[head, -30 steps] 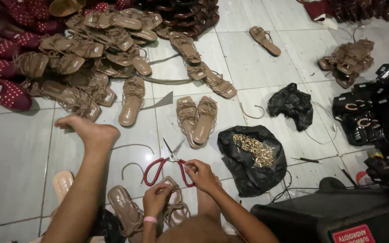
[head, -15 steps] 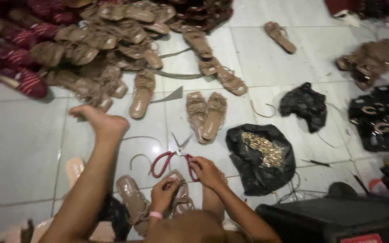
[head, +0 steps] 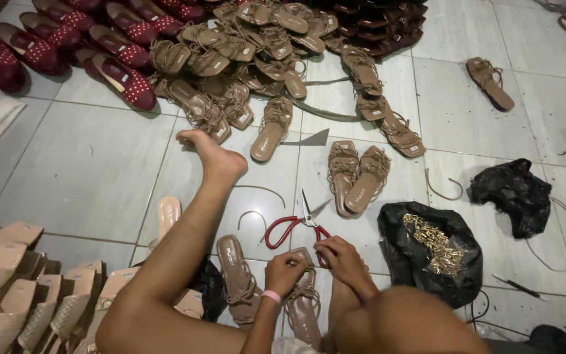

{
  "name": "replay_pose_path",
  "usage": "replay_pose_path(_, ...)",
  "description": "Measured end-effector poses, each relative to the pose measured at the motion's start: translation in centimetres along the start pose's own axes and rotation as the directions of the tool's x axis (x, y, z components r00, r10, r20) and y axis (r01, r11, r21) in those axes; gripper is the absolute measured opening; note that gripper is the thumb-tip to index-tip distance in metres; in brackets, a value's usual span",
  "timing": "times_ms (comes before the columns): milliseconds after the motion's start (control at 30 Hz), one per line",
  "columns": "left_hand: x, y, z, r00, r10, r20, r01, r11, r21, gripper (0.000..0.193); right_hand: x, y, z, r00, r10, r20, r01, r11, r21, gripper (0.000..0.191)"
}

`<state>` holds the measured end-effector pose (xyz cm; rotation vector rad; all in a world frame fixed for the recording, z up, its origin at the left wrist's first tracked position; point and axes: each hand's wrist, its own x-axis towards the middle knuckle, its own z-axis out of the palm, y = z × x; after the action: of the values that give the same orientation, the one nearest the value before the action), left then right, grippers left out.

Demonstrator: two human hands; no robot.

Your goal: The person sits on the floor and assembles beige sandals by attaching straps and securing them with small metal fasteners. They use red-handled shears to trim excess strap material and place the finished sandals aside.

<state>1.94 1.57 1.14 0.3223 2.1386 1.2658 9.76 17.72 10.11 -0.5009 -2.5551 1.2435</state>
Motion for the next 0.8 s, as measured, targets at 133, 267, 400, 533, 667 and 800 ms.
replay_pose_path(133,0.2,0.0,-0.1,0.999,0.012,0.035,-0.011,0.999,-0.034,0.025,0.0,-0.2,0.0,0.997,0.077,-0.012,-0.078,0.996,-0.032,0.015)
replay_pose_path(267,0.5,-0.4,0.0,1.0,-0.014,0.02,0.014,1.0,-0.013,0.026,0.0,-0.5,-0.2,0.997,0.077,-0.024,-0.077,0.997,-0.018,0.015)
replay_pose_path(400,1.2,-1.1,0.6,0.989,0.013,-0.146,-0.034,0.99,-0.138,0.021,0.1,-0.9,-0.3,0.997,0.073,-0.022,-0.073,0.997,-0.017,0.017)
replay_pose_path(533,2.4,-2.1,0.2,0.916,0.087,-0.392,-0.164,0.972,-0.168,0.019,0.4,-1.3,-0.4,0.999,0.039,-0.031,-0.039,0.999,-0.004,0.015)
replay_pose_path(667,2.7,-2.3,-0.7,0.935,0.041,-0.351,-0.153,0.943,-0.296,0.016,0.6,-1.9,-1.0,0.985,0.166,0.056,-0.17,0.983,0.071,0.014)
replay_pose_path(800,1.8,-1.3,-0.5,0.955,0.168,-0.245,-0.181,0.983,-0.032,0.019,0.6,-2.4,-1.3,0.987,0.159,0.015,-0.159,0.985,0.069,0.015)
